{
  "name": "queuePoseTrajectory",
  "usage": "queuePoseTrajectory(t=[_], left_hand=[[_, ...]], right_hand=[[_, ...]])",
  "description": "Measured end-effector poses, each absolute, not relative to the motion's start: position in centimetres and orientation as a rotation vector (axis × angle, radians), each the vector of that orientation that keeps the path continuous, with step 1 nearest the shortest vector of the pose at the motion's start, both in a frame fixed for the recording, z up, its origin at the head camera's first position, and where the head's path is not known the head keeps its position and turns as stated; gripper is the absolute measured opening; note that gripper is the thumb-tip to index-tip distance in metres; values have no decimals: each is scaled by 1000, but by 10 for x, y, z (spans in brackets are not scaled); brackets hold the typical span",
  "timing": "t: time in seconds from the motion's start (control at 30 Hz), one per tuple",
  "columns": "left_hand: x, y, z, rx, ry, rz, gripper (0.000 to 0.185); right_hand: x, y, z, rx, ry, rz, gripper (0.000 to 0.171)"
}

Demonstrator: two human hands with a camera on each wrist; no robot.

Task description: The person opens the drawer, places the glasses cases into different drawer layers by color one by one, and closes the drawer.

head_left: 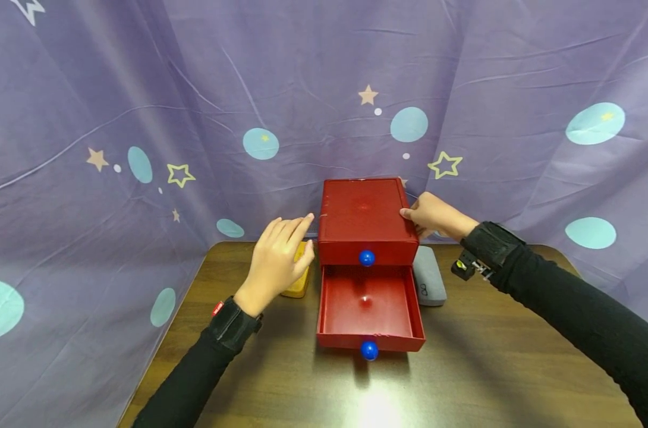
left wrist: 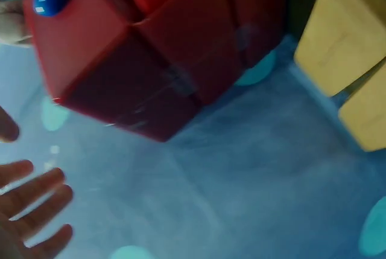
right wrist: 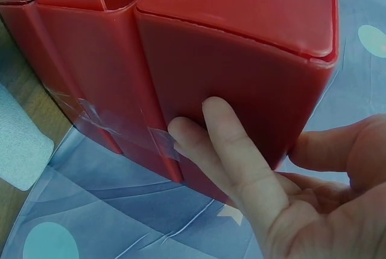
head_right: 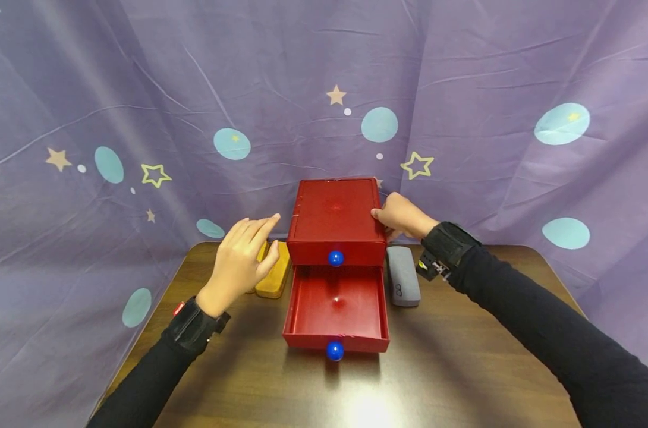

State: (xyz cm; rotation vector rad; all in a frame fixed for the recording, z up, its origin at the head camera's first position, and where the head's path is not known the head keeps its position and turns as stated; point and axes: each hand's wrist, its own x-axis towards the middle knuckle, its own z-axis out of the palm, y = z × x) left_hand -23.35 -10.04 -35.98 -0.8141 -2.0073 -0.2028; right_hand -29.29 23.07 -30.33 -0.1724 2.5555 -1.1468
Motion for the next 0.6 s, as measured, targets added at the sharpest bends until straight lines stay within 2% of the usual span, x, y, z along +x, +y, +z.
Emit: queuePoseTrajectory(t=[0.33,0.6], left_hand=[[-266,-107,-404,-554,-2452,-310,59],[-278,-102,-422,-389,-2714,-440,63]], right_hand=[[-292,229,-303,-165,2583,-1142,43],[-290,229,-302,-162,2576,-1174,44]])
